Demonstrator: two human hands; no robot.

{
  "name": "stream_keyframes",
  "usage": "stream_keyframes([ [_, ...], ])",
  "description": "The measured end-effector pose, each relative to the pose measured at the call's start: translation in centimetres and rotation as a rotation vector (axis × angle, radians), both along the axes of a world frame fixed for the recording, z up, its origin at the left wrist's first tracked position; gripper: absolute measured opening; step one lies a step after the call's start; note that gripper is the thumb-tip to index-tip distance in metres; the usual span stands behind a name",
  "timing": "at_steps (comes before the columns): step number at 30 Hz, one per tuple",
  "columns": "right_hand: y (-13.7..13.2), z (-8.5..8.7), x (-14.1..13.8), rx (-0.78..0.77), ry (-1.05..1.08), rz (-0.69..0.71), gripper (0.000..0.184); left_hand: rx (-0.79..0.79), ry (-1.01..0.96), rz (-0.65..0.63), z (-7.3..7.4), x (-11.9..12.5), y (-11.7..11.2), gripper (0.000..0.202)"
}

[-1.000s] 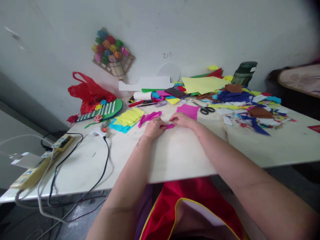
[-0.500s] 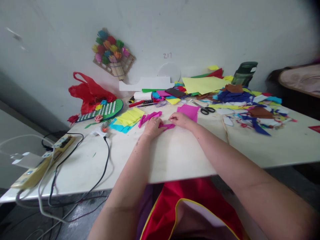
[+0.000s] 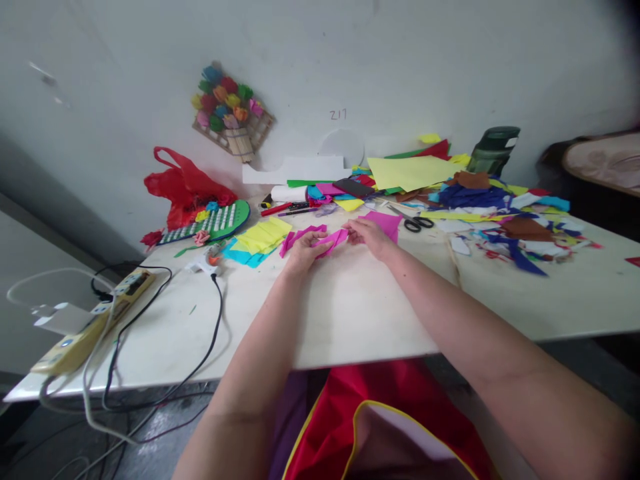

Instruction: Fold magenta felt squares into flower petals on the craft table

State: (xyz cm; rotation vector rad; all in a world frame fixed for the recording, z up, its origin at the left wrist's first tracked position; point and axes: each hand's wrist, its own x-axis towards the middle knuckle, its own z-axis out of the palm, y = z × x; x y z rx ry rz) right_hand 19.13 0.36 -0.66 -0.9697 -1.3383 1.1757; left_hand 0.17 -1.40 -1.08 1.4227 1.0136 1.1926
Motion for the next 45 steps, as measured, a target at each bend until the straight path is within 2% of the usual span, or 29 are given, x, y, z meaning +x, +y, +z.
stream_keyframes([
  [4, -0.7, 0.4, -0.1, -0.048, 0.045, 0.205, 0.032, -0.057, -0.067, -0.057, 0.3, 0.0, -0.2, 0.034],
  [6, -1.0, 0.4, -0.5, -0.047, 0.018, 0.242, 0.031, -0.086, -0.094, -0.063, 0.4, 0.1, -0.4, 0.035],
  [13, -1.7, 0.6, -1.7, -0.105, -0.036, 0.139, 0.025, -0.179, -0.136, -0.168, 0.6, 0.2, -0.6, 0.030],
  [17, -1.4, 0.3, -1.4, -0.106, -0.036, 0.118, 0.022, -0.293, -0.216, -0.137, 1.0, 0.0, -0.4, 0.040],
  [22, -1.2, 0.1, -1.2, -0.099, -0.049, 0.152, 0.023, -0.266, -0.167, -0.197, 1.0, -0.3, -0.4, 0.040],
  [30, -1.3, 0.2, -1.3, -0.086, -0.053, 0.151, 0.021, -0.307, -0.121, -0.279, 0.8, -0.5, -0.3, 0.044],
  [41, -1.1, 0.0, -1.1, -0.074, -0.045, 0.148, 0.022, -0.340, -0.084, -0.362, 1.0, -1.3, -0.7, 0.036],
  [45, -1.1, -0.1, -1.0, -0.073, -0.038, 0.167, 0.024, -0.305, -0.072, -0.369, 1.0, -1.4, -0.7, 0.035],
])
